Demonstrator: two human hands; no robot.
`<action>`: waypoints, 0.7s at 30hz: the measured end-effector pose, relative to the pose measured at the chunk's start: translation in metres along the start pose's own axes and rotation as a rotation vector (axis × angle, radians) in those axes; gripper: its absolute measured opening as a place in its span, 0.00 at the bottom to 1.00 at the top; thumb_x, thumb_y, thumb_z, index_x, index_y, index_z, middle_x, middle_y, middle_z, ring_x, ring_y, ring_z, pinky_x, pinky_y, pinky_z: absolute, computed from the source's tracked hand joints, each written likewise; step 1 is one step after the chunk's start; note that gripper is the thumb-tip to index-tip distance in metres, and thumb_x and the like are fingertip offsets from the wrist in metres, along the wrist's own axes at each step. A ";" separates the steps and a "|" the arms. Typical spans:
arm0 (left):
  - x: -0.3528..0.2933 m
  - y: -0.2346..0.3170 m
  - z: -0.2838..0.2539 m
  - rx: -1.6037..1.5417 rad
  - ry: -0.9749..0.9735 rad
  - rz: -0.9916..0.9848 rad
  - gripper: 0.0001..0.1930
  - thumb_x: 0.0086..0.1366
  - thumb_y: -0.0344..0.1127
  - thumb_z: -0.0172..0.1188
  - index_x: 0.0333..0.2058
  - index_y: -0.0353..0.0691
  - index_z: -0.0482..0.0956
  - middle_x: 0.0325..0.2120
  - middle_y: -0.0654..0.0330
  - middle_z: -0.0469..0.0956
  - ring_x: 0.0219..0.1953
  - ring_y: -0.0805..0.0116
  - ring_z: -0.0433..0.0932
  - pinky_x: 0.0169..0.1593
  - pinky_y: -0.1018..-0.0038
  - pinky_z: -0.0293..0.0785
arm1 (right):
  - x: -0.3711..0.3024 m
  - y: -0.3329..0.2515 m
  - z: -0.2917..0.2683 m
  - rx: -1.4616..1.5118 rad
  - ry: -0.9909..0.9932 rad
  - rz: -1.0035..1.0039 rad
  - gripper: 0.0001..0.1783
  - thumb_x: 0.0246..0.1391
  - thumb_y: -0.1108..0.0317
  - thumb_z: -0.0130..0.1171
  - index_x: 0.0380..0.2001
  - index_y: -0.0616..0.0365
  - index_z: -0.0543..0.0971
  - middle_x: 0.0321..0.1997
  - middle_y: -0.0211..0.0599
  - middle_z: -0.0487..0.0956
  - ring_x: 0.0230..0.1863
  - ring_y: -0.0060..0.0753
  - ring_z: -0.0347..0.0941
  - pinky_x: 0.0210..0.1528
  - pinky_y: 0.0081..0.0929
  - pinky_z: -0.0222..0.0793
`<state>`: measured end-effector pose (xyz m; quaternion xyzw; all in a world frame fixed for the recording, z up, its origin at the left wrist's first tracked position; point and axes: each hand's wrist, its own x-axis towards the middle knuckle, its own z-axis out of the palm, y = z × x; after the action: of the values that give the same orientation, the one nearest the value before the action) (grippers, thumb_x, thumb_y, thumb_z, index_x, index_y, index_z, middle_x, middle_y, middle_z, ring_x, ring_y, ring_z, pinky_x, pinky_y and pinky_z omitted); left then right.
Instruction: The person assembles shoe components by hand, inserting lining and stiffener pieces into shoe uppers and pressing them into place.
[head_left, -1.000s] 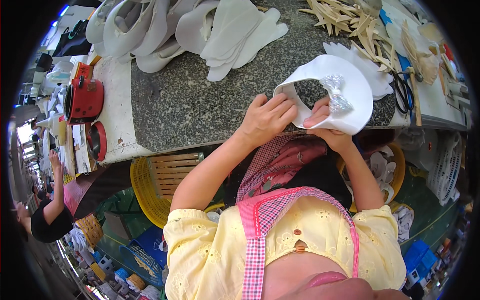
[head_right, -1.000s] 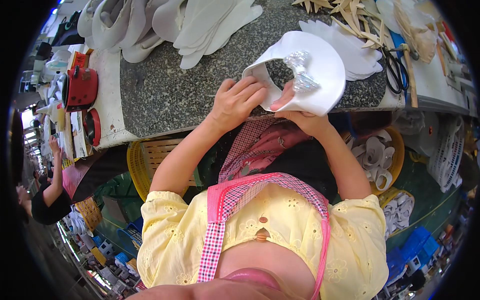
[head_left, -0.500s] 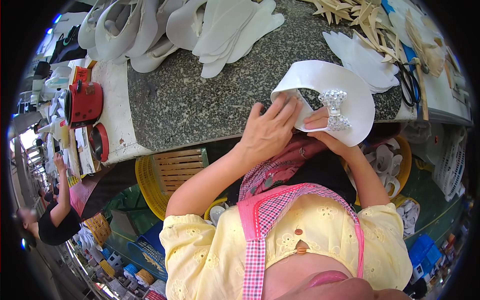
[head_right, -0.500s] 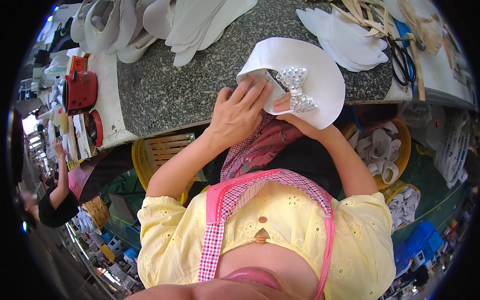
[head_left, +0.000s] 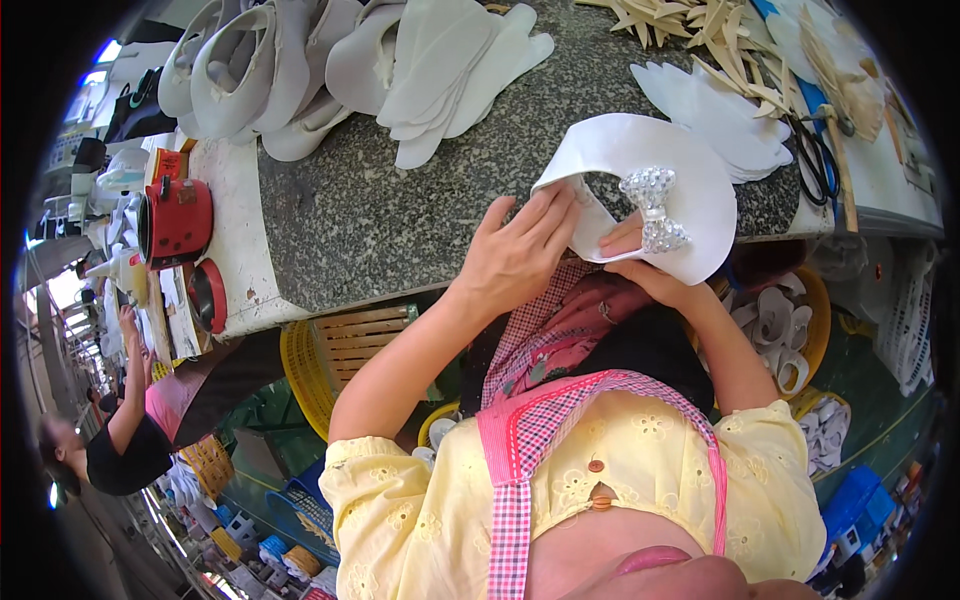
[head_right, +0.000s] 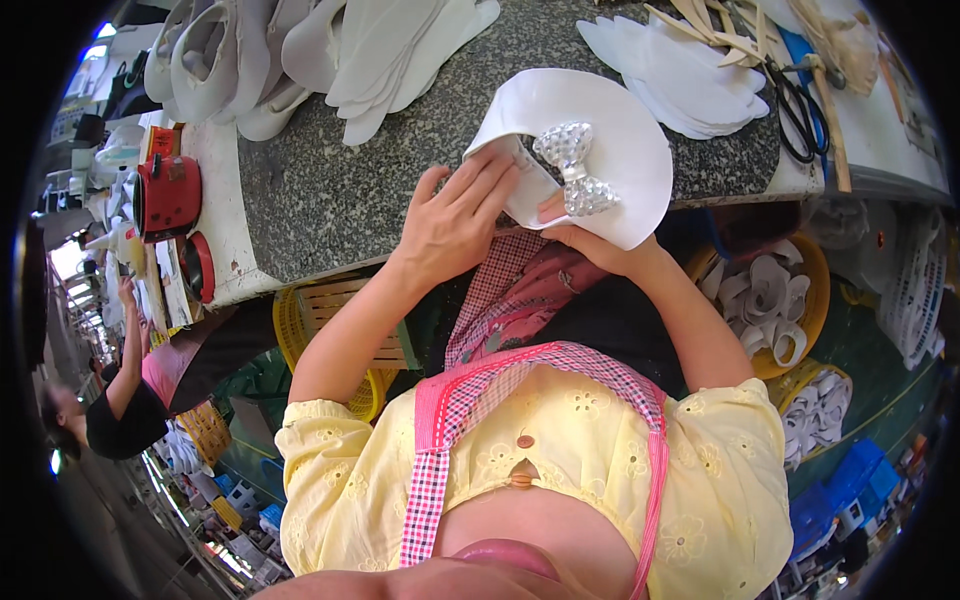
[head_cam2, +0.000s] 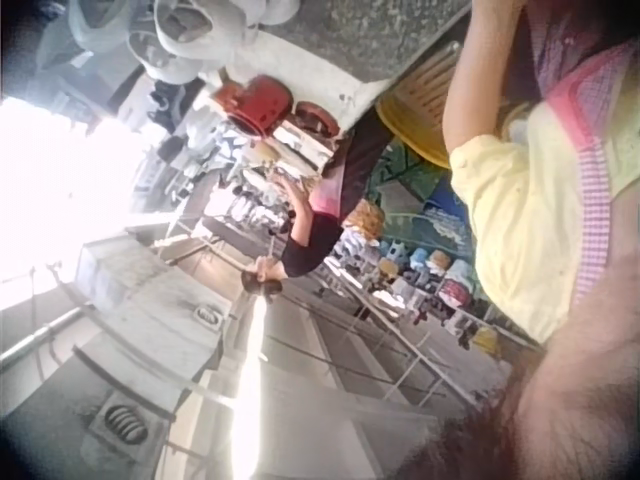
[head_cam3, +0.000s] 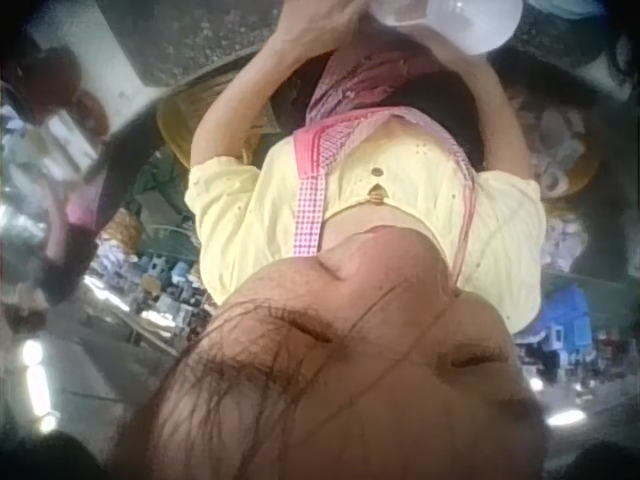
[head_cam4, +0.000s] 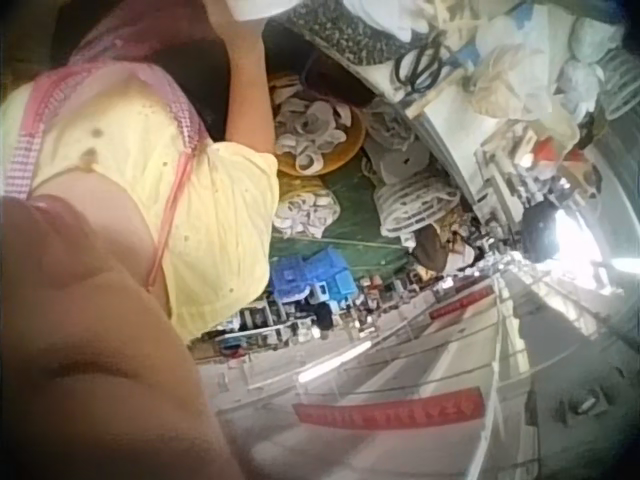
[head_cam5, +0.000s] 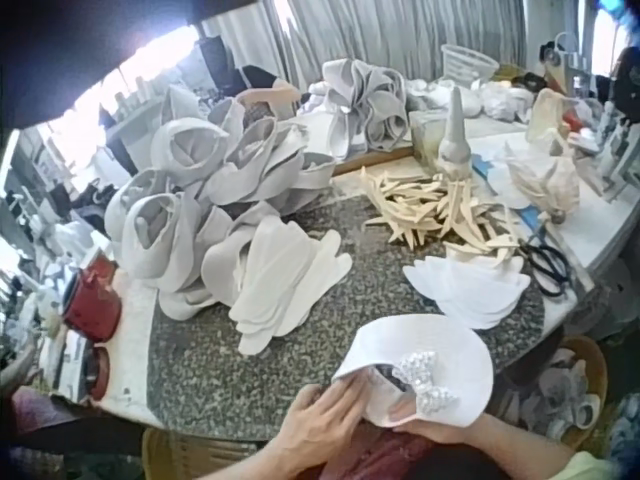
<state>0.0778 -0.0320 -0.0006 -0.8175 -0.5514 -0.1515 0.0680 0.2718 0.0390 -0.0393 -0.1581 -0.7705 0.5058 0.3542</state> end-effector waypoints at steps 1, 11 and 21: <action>0.002 0.000 -0.002 0.014 -0.068 -0.018 0.23 0.43 0.29 0.55 0.43 0.40 0.70 0.46 0.63 0.69 0.50 0.73 0.66 0.41 0.70 0.61 | 0.001 -0.001 -0.002 0.004 0.002 -0.004 0.08 0.36 0.77 0.61 0.25 0.57 0.75 0.29 0.36 0.76 0.33 0.35 0.72 0.40 0.30 0.64; 0.002 -0.002 0.010 -0.014 -0.071 -0.030 0.25 0.42 0.26 0.52 0.45 0.37 0.69 0.48 0.60 0.68 0.50 0.68 0.66 0.36 0.77 0.62 | -0.007 0.001 -0.008 0.017 -0.040 0.161 0.09 0.36 0.77 0.62 0.26 0.59 0.76 0.31 0.36 0.76 0.37 0.34 0.71 0.42 0.31 0.65; 0.019 -0.005 0.007 -0.035 -0.090 -0.049 0.23 0.41 0.28 0.50 0.42 0.33 0.70 0.46 0.56 0.68 0.46 0.68 0.67 0.34 0.76 0.62 | -0.001 -0.004 -0.005 0.027 0.044 0.221 0.11 0.32 0.69 0.67 0.25 0.51 0.79 0.27 0.31 0.77 0.32 0.32 0.73 0.39 0.28 0.66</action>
<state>0.0810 -0.0115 -0.0018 -0.8108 -0.5711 -0.1256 0.0251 0.2762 0.0404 -0.0350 -0.2482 -0.7335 0.5487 0.3152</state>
